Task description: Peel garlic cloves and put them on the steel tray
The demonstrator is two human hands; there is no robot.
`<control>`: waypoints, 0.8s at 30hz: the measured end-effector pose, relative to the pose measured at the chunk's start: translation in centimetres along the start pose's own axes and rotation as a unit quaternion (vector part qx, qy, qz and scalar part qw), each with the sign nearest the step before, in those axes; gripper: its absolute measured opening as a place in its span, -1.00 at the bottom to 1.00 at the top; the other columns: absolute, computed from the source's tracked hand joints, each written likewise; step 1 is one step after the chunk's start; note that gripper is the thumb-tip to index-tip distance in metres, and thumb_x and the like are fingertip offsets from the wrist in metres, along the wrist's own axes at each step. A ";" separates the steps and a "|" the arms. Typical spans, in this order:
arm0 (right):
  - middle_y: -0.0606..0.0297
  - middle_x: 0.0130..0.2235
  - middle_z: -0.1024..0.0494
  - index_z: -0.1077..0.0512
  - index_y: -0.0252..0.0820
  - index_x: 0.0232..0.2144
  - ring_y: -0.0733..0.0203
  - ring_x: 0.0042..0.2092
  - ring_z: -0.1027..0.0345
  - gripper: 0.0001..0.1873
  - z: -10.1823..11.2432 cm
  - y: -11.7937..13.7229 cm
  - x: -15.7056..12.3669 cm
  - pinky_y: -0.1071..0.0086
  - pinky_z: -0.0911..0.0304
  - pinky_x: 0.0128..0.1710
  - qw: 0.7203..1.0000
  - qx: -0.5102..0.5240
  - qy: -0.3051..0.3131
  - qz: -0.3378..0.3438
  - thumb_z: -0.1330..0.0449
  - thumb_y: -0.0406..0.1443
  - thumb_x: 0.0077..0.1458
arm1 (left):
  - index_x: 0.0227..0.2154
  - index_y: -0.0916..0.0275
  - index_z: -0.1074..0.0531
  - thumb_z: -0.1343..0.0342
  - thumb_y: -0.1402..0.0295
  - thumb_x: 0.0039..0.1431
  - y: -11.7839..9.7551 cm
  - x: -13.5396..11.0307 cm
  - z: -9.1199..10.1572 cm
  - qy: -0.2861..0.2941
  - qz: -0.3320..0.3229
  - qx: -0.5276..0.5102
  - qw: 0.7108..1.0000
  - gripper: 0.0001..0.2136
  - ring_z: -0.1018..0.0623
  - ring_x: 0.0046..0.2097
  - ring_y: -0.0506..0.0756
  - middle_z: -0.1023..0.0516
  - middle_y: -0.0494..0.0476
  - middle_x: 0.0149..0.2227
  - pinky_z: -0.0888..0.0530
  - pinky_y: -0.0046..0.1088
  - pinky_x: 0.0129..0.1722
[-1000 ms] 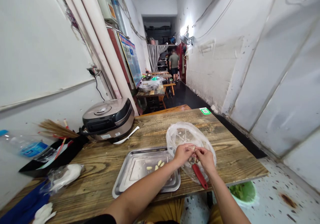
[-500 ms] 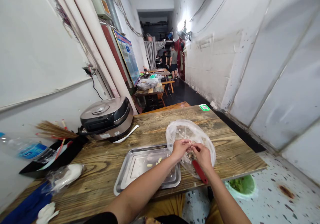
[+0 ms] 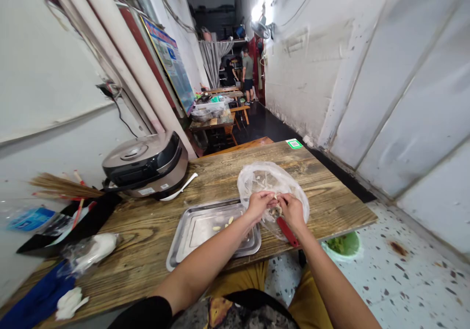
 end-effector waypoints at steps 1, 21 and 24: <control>0.16 -0.37 -0.55 -0.50 -0.21 -0.43 0.12 -0.32 -0.38 -0.67 0.0 -0.3 0.0 0.29 -0.24 -0.26 1.000 0.005 0.001 -0.009 -0.04 -0.12 0.03 | -0.43 0.36 -0.49 -0.25 0.36 -0.06 0.1 0.0 0.0 0.005 0.010 -0.012 1.000 -0.84 -0.54 -0.46 0.00 -0.54 0.07 -0.54 -0.48 -0.47 -0.36; 0.16 -0.31 -0.53 -0.51 -0.18 -0.33 0.14 -0.28 -0.38 -0.73 0.8 2.3 -0.9 0.32 -0.26 -0.24 0.996 -0.040 -0.015 0.079 -0.04 -0.21 0.13 | -0.27 0.39 -0.48 -0.26 0.37 -0.04 0.2 -0.2 -0.6 0.034 0.043 -0.067 0.996 -0.74 -0.53 -0.43 -0.01 -0.54 0.12 -0.50 -0.49 -0.39 -0.23; 0.15 -0.31 -0.53 -0.50 -0.18 -0.34 0.13 -0.27 -0.38 -0.72 0.8 2.7 -0.9 0.30 -0.26 -0.23 0.994 -0.060 -0.007 0.088 -0.01 -0.21 0.14 | -0.28 0.39 -0.49 -0.25 0.39 -0.04 0.3 -0.2 -0.7 0.034 0.042 -0.067 0.996 -0.76 -0.53 -0.44 -0.01 -0.54 0.12 -0.50 -0.49 -0.38 -0.23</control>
Point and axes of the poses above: each hand's wrist, its own x-axis towards the middle knuckle, its own z-axis out of the back of the hand, y = z × x, the point moved 9 cm from there along x, towards the middle knuckle
